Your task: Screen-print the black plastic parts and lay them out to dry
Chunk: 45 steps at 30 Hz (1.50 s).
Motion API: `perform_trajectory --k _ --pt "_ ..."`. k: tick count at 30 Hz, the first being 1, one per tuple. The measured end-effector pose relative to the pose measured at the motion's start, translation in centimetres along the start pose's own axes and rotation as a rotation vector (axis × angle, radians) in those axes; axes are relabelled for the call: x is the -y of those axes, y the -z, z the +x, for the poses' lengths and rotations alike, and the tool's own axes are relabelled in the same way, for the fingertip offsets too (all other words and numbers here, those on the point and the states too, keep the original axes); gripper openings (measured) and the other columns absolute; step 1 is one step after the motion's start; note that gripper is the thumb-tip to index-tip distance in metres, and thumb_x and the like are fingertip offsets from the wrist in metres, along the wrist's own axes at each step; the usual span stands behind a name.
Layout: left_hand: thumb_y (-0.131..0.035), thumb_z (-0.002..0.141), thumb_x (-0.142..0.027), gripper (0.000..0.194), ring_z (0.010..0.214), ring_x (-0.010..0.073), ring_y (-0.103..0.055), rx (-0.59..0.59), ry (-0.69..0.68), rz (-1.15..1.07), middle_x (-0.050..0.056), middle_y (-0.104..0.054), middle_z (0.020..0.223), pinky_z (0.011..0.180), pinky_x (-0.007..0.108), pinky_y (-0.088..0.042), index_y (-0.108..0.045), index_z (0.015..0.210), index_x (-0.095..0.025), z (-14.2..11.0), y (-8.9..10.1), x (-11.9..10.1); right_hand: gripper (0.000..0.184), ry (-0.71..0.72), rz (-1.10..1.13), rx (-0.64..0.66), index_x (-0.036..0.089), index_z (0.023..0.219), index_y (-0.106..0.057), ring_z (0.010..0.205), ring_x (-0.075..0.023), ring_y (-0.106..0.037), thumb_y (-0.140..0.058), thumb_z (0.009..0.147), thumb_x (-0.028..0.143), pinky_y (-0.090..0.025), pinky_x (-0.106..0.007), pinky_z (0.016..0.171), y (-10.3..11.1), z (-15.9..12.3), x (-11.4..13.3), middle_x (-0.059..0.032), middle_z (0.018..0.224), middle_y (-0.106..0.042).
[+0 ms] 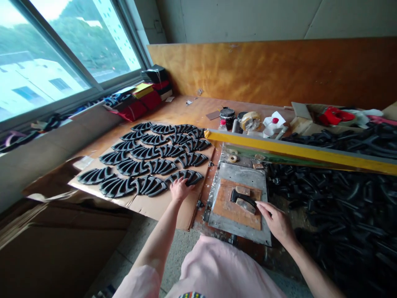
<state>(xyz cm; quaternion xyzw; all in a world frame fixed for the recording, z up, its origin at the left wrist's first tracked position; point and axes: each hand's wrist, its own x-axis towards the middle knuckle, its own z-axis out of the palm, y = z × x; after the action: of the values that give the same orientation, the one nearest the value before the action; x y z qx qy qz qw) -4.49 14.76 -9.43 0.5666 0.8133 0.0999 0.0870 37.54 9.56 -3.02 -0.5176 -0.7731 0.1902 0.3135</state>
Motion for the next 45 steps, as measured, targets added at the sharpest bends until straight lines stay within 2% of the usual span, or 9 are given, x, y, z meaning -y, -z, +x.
perform_trajectory --k 8,14,20,25,29,33,36,40,45 --pt "-0.068 0.077 -0.047 0.052 0.131 0.0386 -0.043 -0.082 -0.028 -0.077 0.015 -0.052 0.142 0.106 0.060 -0.030 -0.063 0.122 -0.022 1.0 1.5 -1.9 0.048 0.185 -0.214 0.142 0.019 0.144 -0.045 0.139 -0.0249 -0.039 -0.048 0.097 0.031 -0.038 -0.048 0.113 -4.9 3.1 2.0 -0.0105 0.148 -0.046" --pt "-0.048 0.090 -0.057 0.053 0.086 0.0182 -0.068 -0.068 -0.261 -1.103 0.004 -0.071 0.089 0.082 0.032 -0.053 -0.053 0.130 -0.022 1.8 11.6 -12.2 0.056 0.353 -0.293 0.322 0.020 0.142 -0.047 0.142 -0.0283 -0.033 -0.063 0.090 0.035 -0.021 -0.059 0.117 -7.3 2.7 2.9 -0.0102 0.148 -0.046" --pt "-0.042 0.090 -0.064 0.054 0.055 0.0110 -0.057 0.093 -0.350 -1.545 0.000 -0.058 0.060 0.060 0.024 -0.050 -0.065 0.084 -0.015 -1.4 18.0 -17.9 0.022 0.341 -0.049 0.246 0.023 0.108 -0.071 0.123 -0.0204 -0.057 -0.052 0.096 0.028 -0.040 -0.045 0.111 -2.3 0.2 2.3 -0.0043 0.112 -0.072" --pt "-0.047 0.086 -0.066 0.056 0.065 0.0133 -0.061 0.262 -0.113 -1.456 0.003 -0.068 0.079 0.058 0.023 -0.048 -0.069 0.102 -0.017 -5.6 15.7 -13.7 0.027 -0.202 -0.105 -0.174 0.025 0.096 -0.073 0.090 -0.0267 -0.069 -0.052 0.091 0.040 -0.057 -0.045 0.084 5.2 2.1 -3.0 -0.0065 0.093 -0.075" --pt "-0.066 0.077 -0.057 0.053 0.066 0.0128 -0.060 0.485 0.029 -1.290 0.001 -0.068 0.081 0.057 0.021 -0.045 -0.066 0.114 -0.020 -8.6 10.8 -10.2 0.038 -0.222 -0.082 -0.264 0.018 0.116 -0.066 0.084 -0.0226 -0.068 -0.051 0.091 0.043 -0.058 -0.039 0.078 7.0 6.7 -2.1 -0.0119 0.114 -0.068" --pt "-0.069 0.073 -0.055 0.080 0.072 0.0162 -0.063 0.511 0.089 -1.241 0.000 -0.066 0.079 0.062 0.024 -0.047 -0.045 0.140 -0.019 -9.6 5.0 -9.0 0.062 0.015 -0.211 -0.093 0.021 0.138 -0.049 0.116 -0.0266 -0.057 -0.070 0.081 0.033 -0.052 -0.040 0.095 3.7 11.3 3.1 -0.0125 0.146 -0.043" --pt "-0.065 0.075 -0.056 0.080 0.067 0.0146 -0.059 0.498 0.070 -1.199 -0.001 -0.061 0.074 0.060 0.024 -0.044 -0.044 0.140 -0.016 -9.1 2.1 -8.6 0.051 0.037 -0.369 0.095 0.019 0.128 -0.054 0.113 -0.0265 -0.058 -0.071 0.079 0.022 -0.052 -0.038 0.092 0.9 12.6 5.4 -0.0116 0.129 -0.056" --pt "-0.062 0.079 -0.056 0.071 0.061 0.0116 -0.053 0.496 0.042 -1.167 -0.002 -0.059 0.073 0.056 0.022 -0.039 -0.047 0.136 -0.015 -8.6 0.4 -8.0 0.013 0.006 -0.435 0.332 0.018 0.099 -0.064 0.089 -0.0216 -0.064 -0.060 0.086 0.016 -0.052 -0.031 0.077 -1.2 10.4 6.0 -0.0078 0.098 -0.068" --pt "-0.060 0.081 -0.055 0.066 0.064 0.0119 -0.054 0.499 0.033 -1.156 -0.001 -0.060 0.076 0.057 0.022 -0.040 -0.049 0.133 -0.018 -8.7 0.2 -7.6 0.031 0.210 -0.383 0.440 0.019 0.099 -0.067 0.090 -0.0196 -0.064 -0.048 0.083 0.003 -0.048 -0.029 0.076 -0.8 5.8 6.2 -0.0066 0.099 -0.070"
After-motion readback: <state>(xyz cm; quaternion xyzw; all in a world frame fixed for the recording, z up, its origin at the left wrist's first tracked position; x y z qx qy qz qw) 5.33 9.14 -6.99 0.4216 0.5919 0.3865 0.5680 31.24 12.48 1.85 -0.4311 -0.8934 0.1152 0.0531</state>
